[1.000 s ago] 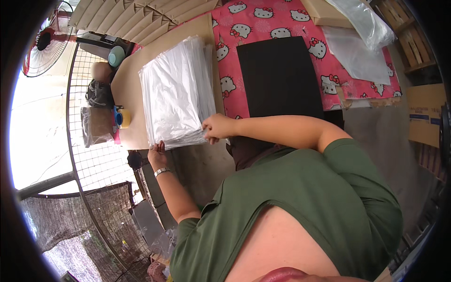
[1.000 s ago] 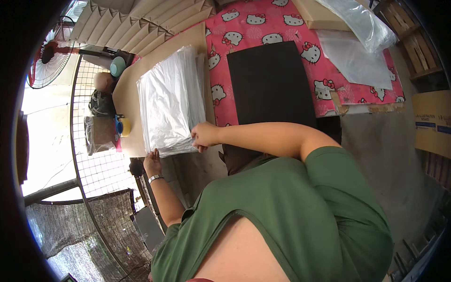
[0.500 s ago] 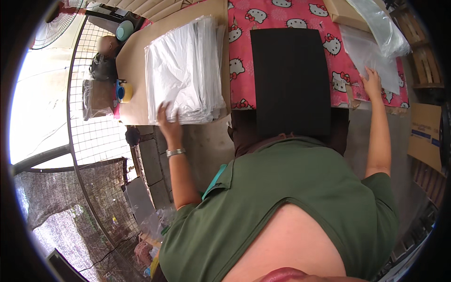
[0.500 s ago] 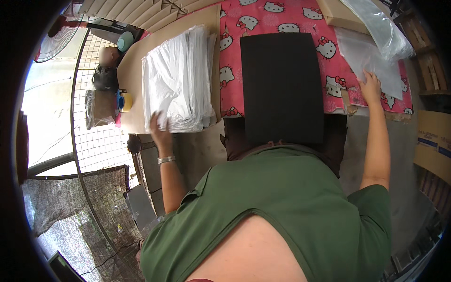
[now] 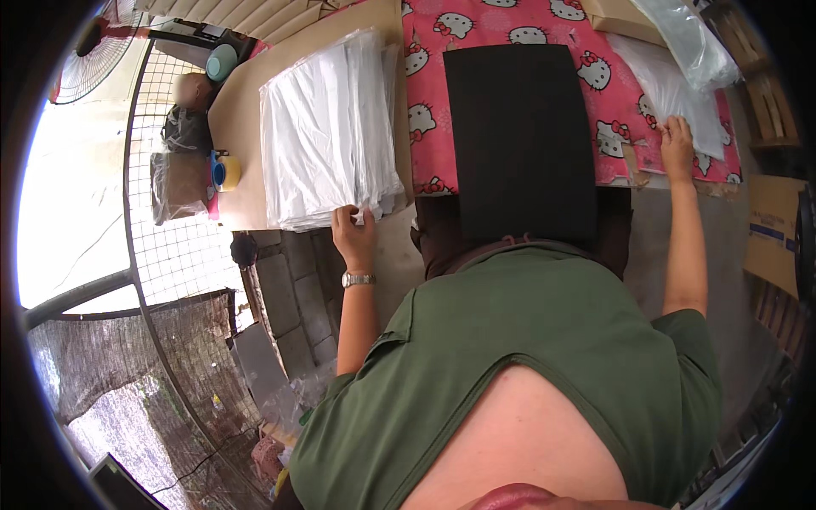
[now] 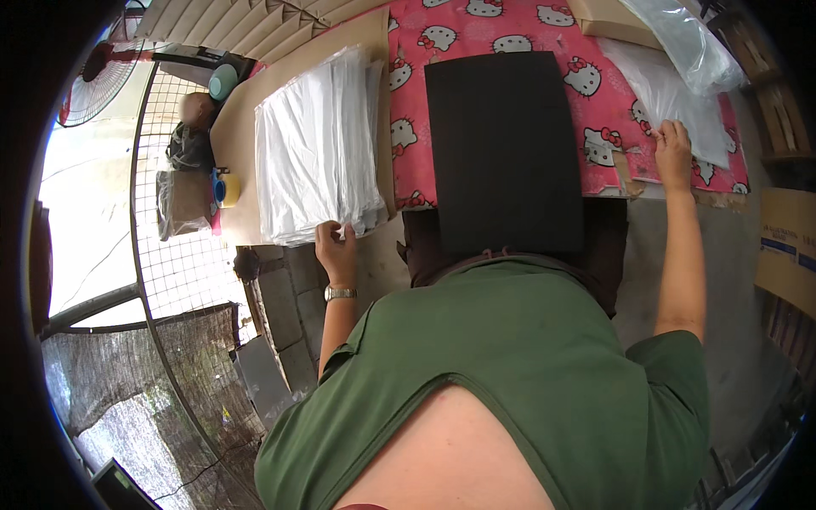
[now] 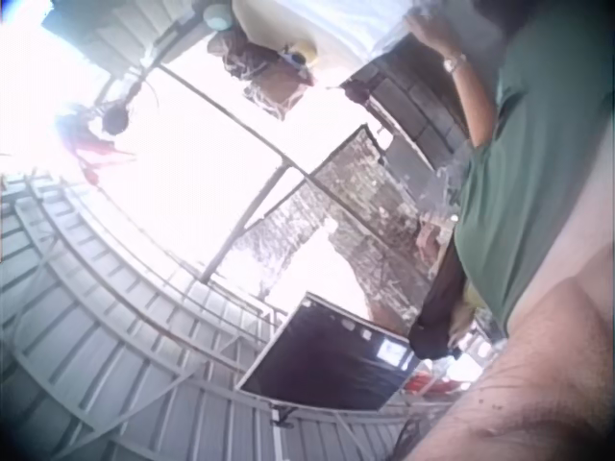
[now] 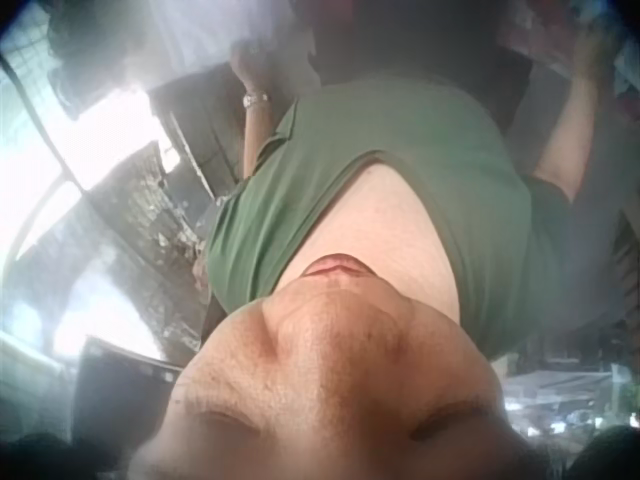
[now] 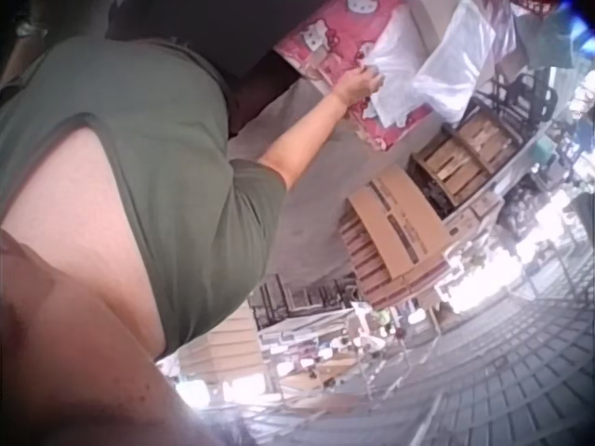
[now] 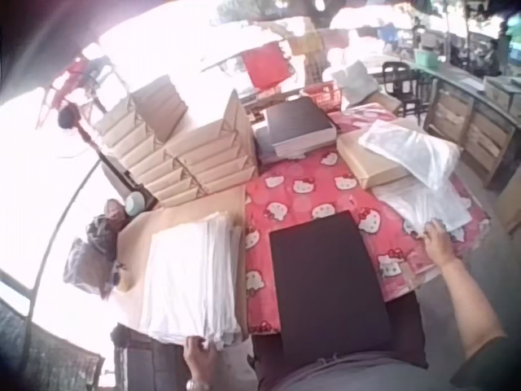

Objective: The person places black and white boards into clear plastic bags by hand and stacks them on a table.

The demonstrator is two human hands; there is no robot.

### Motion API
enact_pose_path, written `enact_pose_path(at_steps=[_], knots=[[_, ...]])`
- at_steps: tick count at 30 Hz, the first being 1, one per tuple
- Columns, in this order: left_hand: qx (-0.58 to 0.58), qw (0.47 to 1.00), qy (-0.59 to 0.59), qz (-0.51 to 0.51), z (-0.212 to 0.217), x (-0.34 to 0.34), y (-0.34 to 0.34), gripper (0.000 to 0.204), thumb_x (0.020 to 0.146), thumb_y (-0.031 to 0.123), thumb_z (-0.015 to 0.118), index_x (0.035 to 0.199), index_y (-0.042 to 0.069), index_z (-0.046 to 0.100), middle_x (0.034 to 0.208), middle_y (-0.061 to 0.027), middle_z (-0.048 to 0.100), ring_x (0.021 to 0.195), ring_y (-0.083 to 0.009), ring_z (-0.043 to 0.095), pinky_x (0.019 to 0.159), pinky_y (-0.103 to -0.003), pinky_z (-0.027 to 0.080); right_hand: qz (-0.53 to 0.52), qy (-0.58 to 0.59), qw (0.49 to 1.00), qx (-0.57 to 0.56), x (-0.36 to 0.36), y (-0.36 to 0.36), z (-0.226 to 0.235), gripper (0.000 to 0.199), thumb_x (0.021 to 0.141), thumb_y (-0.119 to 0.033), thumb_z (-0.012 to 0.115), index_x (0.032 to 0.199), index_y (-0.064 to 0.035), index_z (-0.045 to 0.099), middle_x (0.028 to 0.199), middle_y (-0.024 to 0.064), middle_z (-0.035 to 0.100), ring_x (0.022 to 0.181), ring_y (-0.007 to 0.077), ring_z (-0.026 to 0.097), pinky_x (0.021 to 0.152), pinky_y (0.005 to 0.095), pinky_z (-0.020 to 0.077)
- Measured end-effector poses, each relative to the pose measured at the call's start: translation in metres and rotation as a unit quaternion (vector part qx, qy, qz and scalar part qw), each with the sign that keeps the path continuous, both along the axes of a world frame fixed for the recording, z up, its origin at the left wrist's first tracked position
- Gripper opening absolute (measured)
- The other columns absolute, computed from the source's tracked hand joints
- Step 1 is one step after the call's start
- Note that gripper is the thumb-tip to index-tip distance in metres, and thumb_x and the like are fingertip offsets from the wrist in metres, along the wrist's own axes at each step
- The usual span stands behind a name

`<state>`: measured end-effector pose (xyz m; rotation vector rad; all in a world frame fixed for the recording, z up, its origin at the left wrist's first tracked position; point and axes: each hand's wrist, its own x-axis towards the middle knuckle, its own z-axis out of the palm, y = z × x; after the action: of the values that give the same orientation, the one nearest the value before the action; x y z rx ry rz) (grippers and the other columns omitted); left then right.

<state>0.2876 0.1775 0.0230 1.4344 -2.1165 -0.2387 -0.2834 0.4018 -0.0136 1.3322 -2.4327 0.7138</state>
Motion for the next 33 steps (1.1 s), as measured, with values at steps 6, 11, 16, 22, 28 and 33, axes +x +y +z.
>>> enact_pose_path(at_steps=[6,11,16,22,28,33], knots=[[-0.065,0.991,0.050,-0.102,0.010,-0.048,0.033,0.012,0.070,0.001,0.064,0.078,0.004,0.056,0.081,-0.0087,0.055,0.075,-0.0253,0.052,0.069,-0.034,0.043,0.132,-0.052,0.989,-0.025,0.007,-0.008,0.011,0.014,0.079,-0.004,0.057,0.091,0.0009,0.051,0.082,0.0179,0.055,0.081,0.0387,0.054,0.070,0.0437,0.0435],[0.065,0.939,0.130,-0.313,0.042,-0.129,0.060,0.020,0.069,0.001,0.067,0.087,0.004,0.060,0.093,-0.0106,0.059,0.092,-0.0285,0.055,0.082,-0.035,0.044,0.286,-0.185,0.939,0.050,0.116,-0.057,0.062,0.009,0.080,-0.002,0.054,0.087,0.0011,0.049,0.080,0.0172,0.056,0.080,0.0380,0.057,0.066,0.0388,0.0448],[0.290,0.831,0.300,-0.368,0.080,-0.188,0.075,0.022,0.075,0.006,0.068,0.095,0.001,0.058,0.096,-0.0095,0.061,0.095,-0.0184,0.057,0.084,-0.030,0.044,0.396,-0.422,0.815,-0.029,0.222,-0.085,0.126,0.009,0.085,-0.007,0.054,0.081,-0.0004,0.050,0.066,0.0098,0.051,0.059,0.0197,0.050,0.056,0.0308,0.0409],[0.494,0.691,0.402,-0.343,0.062,-0.172,0.029,0.009,0.086,0.011,0.057,0.083,0.002,0.057,0.085,-0.0032,0.061,0.077,-0.0090,0.055,0.070,-0.025,0.044,0.281,-0.662,0.695,0.004,0.199,-0.102,0.144,0.025,0.087,-0.024,0.060,0.076,-0.0019,0.057,0.066,-0.0039,0.052,0.061,0.0025,0.043,0.054,0.0200,0.0365],[0.641,0.385,0.614,-0.252,0.058,-0.175,0.027,0.031,0.090,0.029,0.051,0.105,0.002,0.055,0.106,-0.0094,0.059,0.099,-0.0201,0.056,0.087,-0.034,0.043,0.333,-0.662,0.670,0.050,0.199,-0.112,0.138,0.022,0.087,-0.022,0.060,0.079,-0.0021,0.058,0.068,-0.0048,0.053,0.063,0.0018,0.044,0.057,0.0193,0.0372],[0.598,0.539,0.549,-0.226,0.085,-0.187,0.046,0.035,0.087,0.027,0.056,0.109,0.000,0.051,0.102,-0.0115,0.060,0.096,-0.0179,0.057,0.083,-0.031,0.046,0.303,-0.690,0.657,-0.002,0.205,-0.116,0.131,0.021,0.091,-0.018,0.053,0.080,-0.0007,0.059,0.067,-0.0049,0.052,0.063,0.0018,0.042,0.057,0.0202,0.0370]])
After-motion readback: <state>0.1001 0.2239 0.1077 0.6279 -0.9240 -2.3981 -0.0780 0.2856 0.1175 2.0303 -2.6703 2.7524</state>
